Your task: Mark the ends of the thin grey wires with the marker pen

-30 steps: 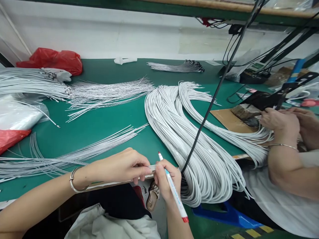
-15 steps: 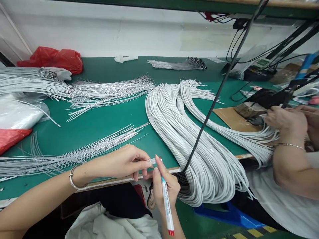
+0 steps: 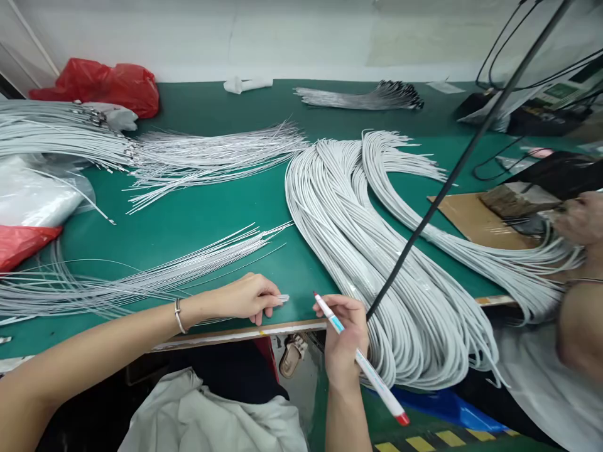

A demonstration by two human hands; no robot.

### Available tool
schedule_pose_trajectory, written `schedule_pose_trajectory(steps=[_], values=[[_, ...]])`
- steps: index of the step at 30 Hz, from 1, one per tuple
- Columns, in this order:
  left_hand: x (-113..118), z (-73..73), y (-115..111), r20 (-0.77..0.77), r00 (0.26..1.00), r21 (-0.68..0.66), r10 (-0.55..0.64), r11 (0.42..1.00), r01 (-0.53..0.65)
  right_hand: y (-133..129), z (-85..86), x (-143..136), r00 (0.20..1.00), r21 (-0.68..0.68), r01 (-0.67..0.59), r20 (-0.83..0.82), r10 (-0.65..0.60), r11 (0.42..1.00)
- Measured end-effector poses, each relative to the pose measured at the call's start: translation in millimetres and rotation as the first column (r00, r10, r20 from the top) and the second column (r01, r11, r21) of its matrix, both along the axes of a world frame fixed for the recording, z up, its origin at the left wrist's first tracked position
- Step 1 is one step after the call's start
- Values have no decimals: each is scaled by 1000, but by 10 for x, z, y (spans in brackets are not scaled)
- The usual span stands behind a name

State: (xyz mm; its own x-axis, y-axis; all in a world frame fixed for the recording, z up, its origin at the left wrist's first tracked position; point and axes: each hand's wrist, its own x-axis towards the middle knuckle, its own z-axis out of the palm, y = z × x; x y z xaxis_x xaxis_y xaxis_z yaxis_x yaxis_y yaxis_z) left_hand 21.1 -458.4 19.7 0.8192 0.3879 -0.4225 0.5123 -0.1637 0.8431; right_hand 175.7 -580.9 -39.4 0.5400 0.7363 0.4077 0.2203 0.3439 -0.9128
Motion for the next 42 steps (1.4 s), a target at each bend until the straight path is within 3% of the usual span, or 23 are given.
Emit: schedule_pose_trajectory(steps=[4,9,12,14,16,19,21,25,29,32,36,42], values=[[13,-166,49,-5,1000,-36,10,999,-11,81,-36,-23,1000,-121,-9,-1,8,993],[10,-155,80,-29,999,-115,17,993,-21,95,-19,-139,995,-198,94,-5,-97,976],[1,-86,82,-42,999,-100,6,995,-10,76,-5,-126,991,-257,92,-73,-114,962],[-3,43,75,-29,999,-37,-23,999,22,78,7,-70,997,-293,24,-60,-43,956],[-3,227,61,-3,998,28,-65,998,65,95,33,-3,992,-318,-109,27,124,942],[8,496,34,17,989,61,-144,988,143,133,116,59,914,-309,-353,90,396,883],[16,601,15,20,983,48,-184,982,183,154,193,61,879,-296,-428,84,469,854],[16,644,-15,36,981,-34,-191,981,192,163,310,29,848,-262,-489,81,524,832],[10,653,-43,15,977,-35,-211,977,211,133,319,7,836,-261,-506,84,542,822],[11,701,-72,-52,977,20,-207,978,208,98,309,-9,859,-275,-467,86,505,841],[14,746,-151,-90,979,214,-181,957,196,59,343,-21,886,-295,-395,127,445,870],[5,647,-301,-147,969,491,-198,836,245,48,385,-35,887,-305,-342,209,413,889]])
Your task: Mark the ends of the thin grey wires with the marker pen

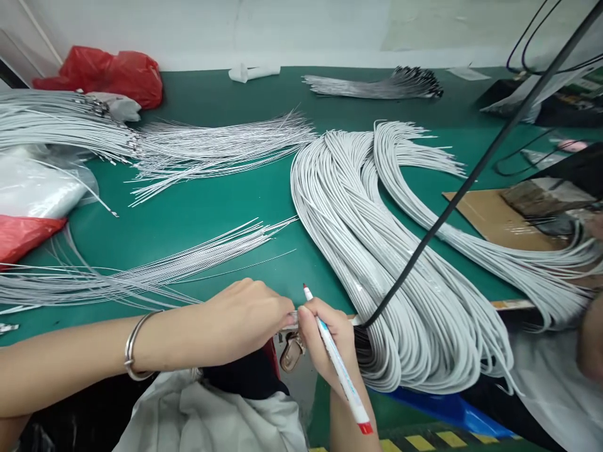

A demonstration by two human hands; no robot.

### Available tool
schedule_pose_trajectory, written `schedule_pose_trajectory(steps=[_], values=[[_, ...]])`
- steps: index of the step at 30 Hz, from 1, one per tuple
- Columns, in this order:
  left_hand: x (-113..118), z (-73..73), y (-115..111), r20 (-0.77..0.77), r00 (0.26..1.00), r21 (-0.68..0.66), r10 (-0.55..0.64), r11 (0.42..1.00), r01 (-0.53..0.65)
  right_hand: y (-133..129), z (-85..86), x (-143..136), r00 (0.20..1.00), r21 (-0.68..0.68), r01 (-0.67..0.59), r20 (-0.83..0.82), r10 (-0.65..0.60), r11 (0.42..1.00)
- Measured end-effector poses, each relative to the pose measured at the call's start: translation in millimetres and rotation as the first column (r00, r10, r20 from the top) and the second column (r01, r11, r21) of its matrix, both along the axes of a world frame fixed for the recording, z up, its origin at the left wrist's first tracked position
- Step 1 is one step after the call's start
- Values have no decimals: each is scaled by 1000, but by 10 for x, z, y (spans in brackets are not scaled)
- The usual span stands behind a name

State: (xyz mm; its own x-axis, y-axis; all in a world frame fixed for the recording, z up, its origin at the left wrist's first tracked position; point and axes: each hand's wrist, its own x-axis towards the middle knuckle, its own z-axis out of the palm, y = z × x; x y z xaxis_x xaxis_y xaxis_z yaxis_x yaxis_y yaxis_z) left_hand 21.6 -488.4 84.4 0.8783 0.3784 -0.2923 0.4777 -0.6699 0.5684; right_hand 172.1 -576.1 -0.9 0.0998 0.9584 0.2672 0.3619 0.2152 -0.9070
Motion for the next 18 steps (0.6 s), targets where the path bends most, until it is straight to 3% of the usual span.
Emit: schedule_pose_trajectory(steps=[3,7,11,15,18], values=[[3,-13,9,7,1000,-26,-10,1000,10,5,-4,1,1000,25,-6,14,6,1000],[12,12,95,35,998,-230,46,972,-36,1,-37,26,1000,19,-3,11,2,1000],[-2,-22,176,42,988,-370,147,921,-121,-43,-123,-5,982,63,167,-102,-160,984],[-11,-81,227,26,973,-434,230,880,-196,-83,-217,-103,950,118,285,-171,-263,951],[-9,-79,233,19,971,-424,238,881,-208,-65,-250,-137,950,79,231,-236,-207,970]])
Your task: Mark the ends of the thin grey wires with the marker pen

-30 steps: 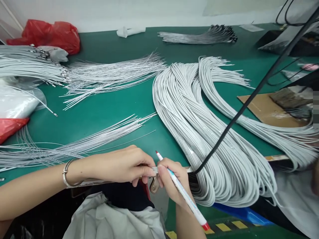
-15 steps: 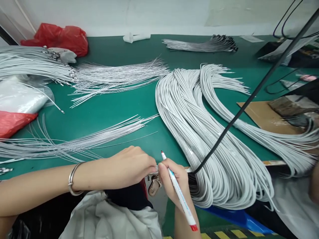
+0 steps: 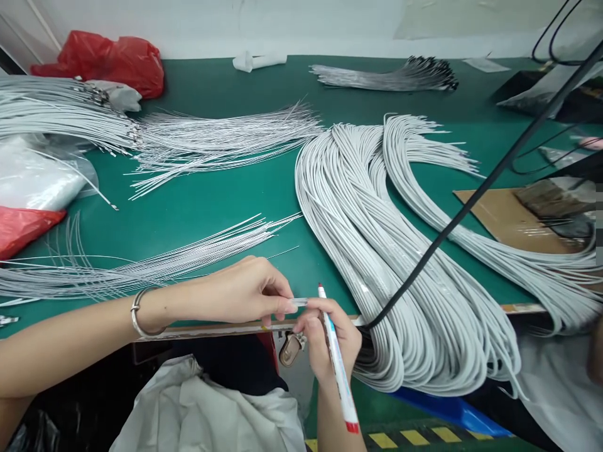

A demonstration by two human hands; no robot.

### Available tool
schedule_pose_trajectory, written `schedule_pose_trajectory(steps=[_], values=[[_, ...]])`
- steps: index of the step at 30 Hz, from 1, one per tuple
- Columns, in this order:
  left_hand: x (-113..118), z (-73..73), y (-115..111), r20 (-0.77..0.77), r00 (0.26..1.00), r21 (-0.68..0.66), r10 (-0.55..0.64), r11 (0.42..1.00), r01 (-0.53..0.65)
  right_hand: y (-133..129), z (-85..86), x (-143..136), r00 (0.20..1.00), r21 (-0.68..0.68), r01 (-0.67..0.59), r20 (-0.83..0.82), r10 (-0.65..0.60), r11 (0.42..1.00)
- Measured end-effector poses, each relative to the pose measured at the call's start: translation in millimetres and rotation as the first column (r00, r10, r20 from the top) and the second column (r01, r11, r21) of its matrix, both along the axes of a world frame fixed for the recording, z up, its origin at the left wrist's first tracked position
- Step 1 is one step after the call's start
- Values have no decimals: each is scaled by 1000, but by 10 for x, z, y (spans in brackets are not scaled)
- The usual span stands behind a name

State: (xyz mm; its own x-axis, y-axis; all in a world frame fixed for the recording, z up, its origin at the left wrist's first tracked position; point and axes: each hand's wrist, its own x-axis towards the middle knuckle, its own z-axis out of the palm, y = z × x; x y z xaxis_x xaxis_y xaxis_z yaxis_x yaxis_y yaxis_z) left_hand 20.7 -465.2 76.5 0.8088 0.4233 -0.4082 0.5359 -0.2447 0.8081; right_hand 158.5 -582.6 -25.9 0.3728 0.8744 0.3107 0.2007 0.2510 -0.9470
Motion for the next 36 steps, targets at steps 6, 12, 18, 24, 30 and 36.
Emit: schedule_pose_trajectory(steps=[6,12,18,24,30,36], values=[[-1,54,-15,-13,997,-50,-78,996,77,55,57,41,968,-160,-243,-97,230,957],[2,11,43,-52,997,-349,-55,937,34,35,122,43,965,-124,-261,-60,256,957],[-3,3,31,-13,999,-422,-36,906,27,31,113,54,966,-62,-235,97,240,970],[-17,79,-14,-9,997,-151,-74,986,72,21,97,71,966,-111,-219,116,232,969],[-3,106,-48,-29,996,-64,-90,994,88,40,149,47,966,-95,-222,112,232,970],[-27,103,2,29,999,-86,-38,995,40,25,85,-17,992,113,83,85,-93,990]])
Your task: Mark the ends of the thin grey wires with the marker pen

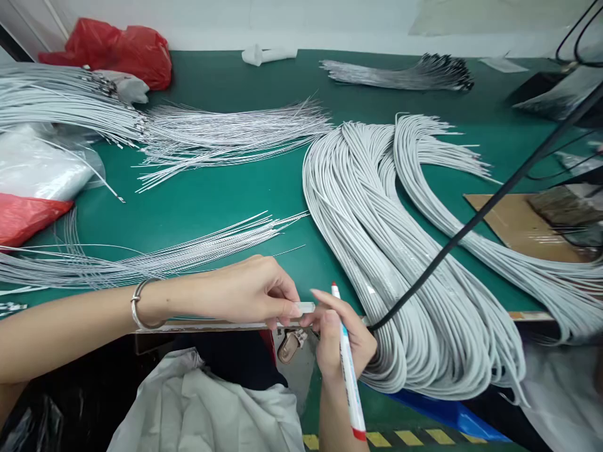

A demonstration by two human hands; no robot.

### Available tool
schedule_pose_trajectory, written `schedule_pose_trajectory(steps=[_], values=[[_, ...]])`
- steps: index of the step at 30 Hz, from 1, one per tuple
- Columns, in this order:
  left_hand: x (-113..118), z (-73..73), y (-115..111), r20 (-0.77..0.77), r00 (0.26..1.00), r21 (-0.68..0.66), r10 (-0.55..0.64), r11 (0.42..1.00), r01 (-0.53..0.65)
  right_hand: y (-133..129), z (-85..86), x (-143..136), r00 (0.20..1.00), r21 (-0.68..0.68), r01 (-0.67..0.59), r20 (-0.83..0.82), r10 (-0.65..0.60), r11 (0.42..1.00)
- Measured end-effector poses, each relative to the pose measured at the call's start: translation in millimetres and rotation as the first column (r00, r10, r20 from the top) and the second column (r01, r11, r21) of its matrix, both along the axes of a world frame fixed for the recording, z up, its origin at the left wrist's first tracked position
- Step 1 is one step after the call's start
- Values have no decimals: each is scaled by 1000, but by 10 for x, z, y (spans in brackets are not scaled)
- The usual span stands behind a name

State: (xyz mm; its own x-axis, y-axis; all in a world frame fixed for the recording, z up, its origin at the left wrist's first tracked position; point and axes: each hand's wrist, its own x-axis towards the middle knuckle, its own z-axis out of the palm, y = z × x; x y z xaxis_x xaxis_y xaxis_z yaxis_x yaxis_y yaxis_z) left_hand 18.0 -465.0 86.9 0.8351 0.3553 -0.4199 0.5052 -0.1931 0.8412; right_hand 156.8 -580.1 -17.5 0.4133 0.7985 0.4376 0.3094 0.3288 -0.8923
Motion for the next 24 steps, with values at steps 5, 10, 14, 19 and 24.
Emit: schedule_pose_trajectory(steps=[5,10,14,19,24], values=[[-11,-33,50,31,999,-63,40,997,-37,-29,-93,-118,996,63,7,88,-13,998],[-6,-86,52,60,994,-158,87,984,-76,-26,-122,-211,990,67,70,121,-77,995],[19,-253,128,67,995,-109,69,992,-61,-23,-159,-73,993,-16,18,121,-16,1000],[91,-661,230,-59,998,-126,23,992,-30,14,-223,145,967,44,86,-244,-73,995],[123,-823,243,-93,995,-179,21,983,-37,50,-289,176,997,-63,73,-10,-74,995]])
